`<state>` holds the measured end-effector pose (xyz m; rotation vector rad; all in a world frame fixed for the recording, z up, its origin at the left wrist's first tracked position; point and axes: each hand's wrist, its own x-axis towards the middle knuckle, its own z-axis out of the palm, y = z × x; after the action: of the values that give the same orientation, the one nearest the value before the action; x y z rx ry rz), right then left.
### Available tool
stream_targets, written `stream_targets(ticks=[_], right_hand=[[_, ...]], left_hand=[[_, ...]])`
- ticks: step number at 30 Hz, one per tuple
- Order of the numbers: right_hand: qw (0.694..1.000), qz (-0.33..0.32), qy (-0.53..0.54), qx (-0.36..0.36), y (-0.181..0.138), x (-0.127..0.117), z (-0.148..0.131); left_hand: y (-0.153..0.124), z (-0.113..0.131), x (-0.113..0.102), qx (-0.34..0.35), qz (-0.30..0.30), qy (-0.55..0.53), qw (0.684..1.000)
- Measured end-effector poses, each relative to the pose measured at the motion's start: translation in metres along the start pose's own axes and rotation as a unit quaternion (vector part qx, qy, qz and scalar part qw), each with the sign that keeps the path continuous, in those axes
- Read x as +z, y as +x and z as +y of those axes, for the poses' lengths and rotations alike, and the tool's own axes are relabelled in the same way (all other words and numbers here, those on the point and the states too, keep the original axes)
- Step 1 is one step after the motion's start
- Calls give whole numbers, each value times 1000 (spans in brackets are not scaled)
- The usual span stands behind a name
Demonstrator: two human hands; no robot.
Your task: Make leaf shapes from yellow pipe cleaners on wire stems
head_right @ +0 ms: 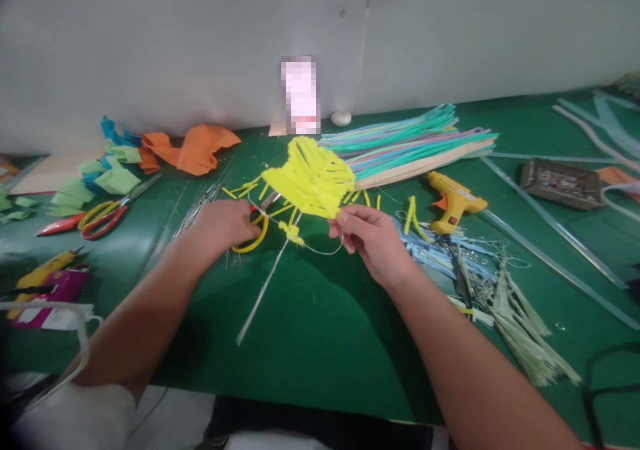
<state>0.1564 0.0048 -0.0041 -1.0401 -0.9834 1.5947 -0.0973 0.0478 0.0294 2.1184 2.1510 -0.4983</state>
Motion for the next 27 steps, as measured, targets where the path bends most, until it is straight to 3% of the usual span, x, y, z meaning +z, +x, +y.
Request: stream_targets(ticks=[5, 10, 12, 18, 23, 27], right_hand=[[999, 44, -16, -22, 1, -1, -1], [995, 66, -57, -40, 4, -5, -1], [995, 71, -56, -43, 5, -6, -1], [991, 114, -32, -63, 6, -6, 4], [974, 188, -60, -113, 6, -5, 9], [967, 212, -82, -116, 9, -6, 10]], left_hand=[[8, -7, 5, -28, 62, -68, 995], [13, -21, 6, 0, 199, -126, 972], [15, -27, 6, -5, 224, -149, 963], [6, -40, -11, -38, 198, -178, 963], [-11, -40, -28, -19, 193, -164, 967], [-29, -22, -31, 46, 178, -181, 966]])
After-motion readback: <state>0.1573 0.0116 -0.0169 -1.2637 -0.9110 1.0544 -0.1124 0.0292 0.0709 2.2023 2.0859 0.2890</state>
